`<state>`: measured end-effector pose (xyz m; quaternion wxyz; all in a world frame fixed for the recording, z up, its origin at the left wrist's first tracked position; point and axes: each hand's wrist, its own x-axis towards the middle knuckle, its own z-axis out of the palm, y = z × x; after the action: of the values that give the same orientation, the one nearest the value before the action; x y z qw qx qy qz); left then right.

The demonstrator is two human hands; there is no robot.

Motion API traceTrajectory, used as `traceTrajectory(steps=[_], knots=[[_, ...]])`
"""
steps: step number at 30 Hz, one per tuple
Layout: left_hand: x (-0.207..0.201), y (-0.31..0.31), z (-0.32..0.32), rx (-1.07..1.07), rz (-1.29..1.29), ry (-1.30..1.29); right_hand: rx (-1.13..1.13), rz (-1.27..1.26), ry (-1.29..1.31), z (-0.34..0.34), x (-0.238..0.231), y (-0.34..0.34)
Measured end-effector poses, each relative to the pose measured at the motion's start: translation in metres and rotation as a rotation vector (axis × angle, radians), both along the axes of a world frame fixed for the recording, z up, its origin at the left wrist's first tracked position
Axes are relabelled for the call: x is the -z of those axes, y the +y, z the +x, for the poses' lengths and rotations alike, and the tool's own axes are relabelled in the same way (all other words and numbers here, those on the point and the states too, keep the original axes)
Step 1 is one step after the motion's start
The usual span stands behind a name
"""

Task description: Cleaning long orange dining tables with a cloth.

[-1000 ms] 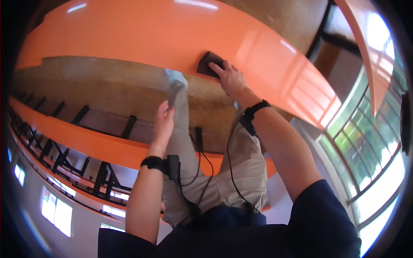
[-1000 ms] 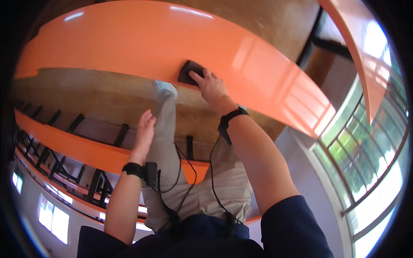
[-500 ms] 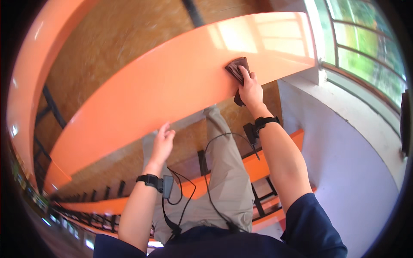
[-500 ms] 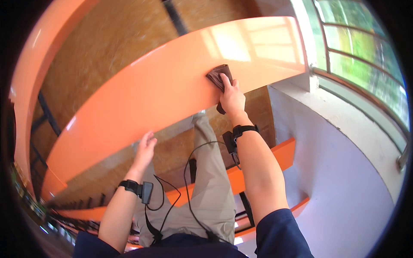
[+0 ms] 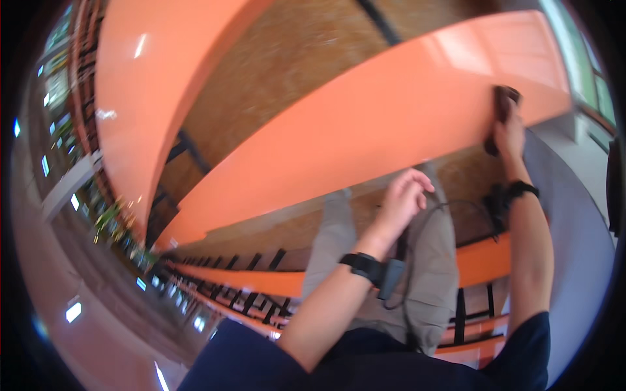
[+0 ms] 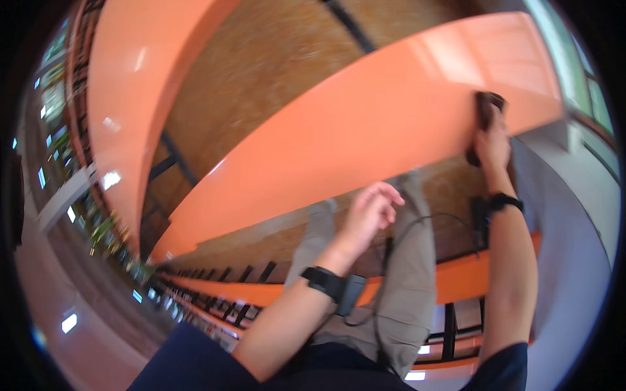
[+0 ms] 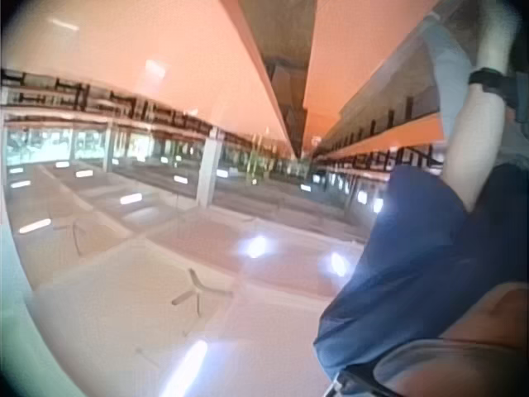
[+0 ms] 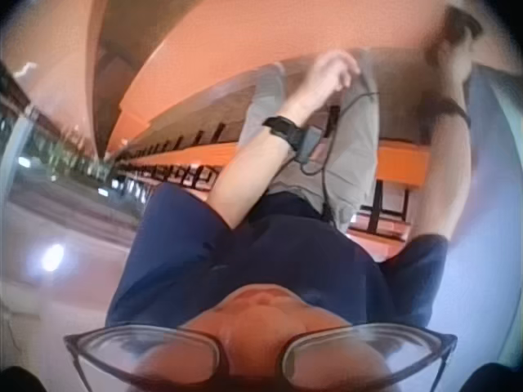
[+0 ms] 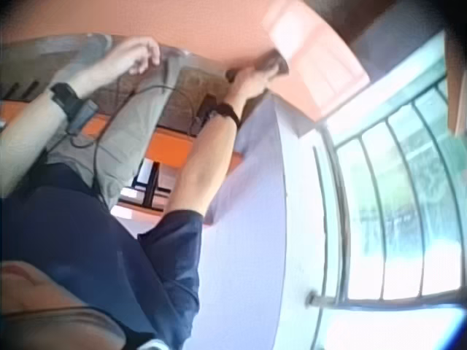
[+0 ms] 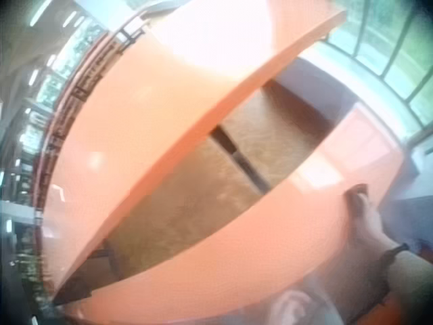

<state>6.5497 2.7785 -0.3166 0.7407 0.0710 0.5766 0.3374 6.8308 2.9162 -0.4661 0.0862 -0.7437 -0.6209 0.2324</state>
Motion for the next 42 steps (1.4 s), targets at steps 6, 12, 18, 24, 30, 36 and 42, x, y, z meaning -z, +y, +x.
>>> traceTrajectory(steps=[6,12,18,24,30,36,42], knots=[[0.045,-0.155,-0.108,0.035,-0.216,0.253,-0.106,-0.001,0.033,-0.124,0.006,-0.096],[0.053,-0.201,-0.189,-0.211,-0.285,0.256,0.278,-0.074,0.212,-0.181,0.013,-0.108],[0.039,-0.282,-0.291,-0.504,-0.202,0.254,0.132,-0.090,0.163,-0.364,0.017,-0.055],[0.035,-0.370,-0.312,-0.744,-0.295,0.286,-0.665,-0.091,-0.287,-0.622,0.022,-0.179],[0.021,-0.401,-0.308,-0.735,-0.360,0.363,-1.410,-0.338,-0.066,-0.646,-0.014,-0.310],[0.011,-0.369,-0.309,-0.685,-0.318,0.395,-1.779,-0.274,-0.153,-0.510,-0.023,-0.275],[0.048,-0.330,-0.263,-0.446,-0.341,0.401,-1.614,-0.384,-0.255,-0.381,-0.033,-0.175]])
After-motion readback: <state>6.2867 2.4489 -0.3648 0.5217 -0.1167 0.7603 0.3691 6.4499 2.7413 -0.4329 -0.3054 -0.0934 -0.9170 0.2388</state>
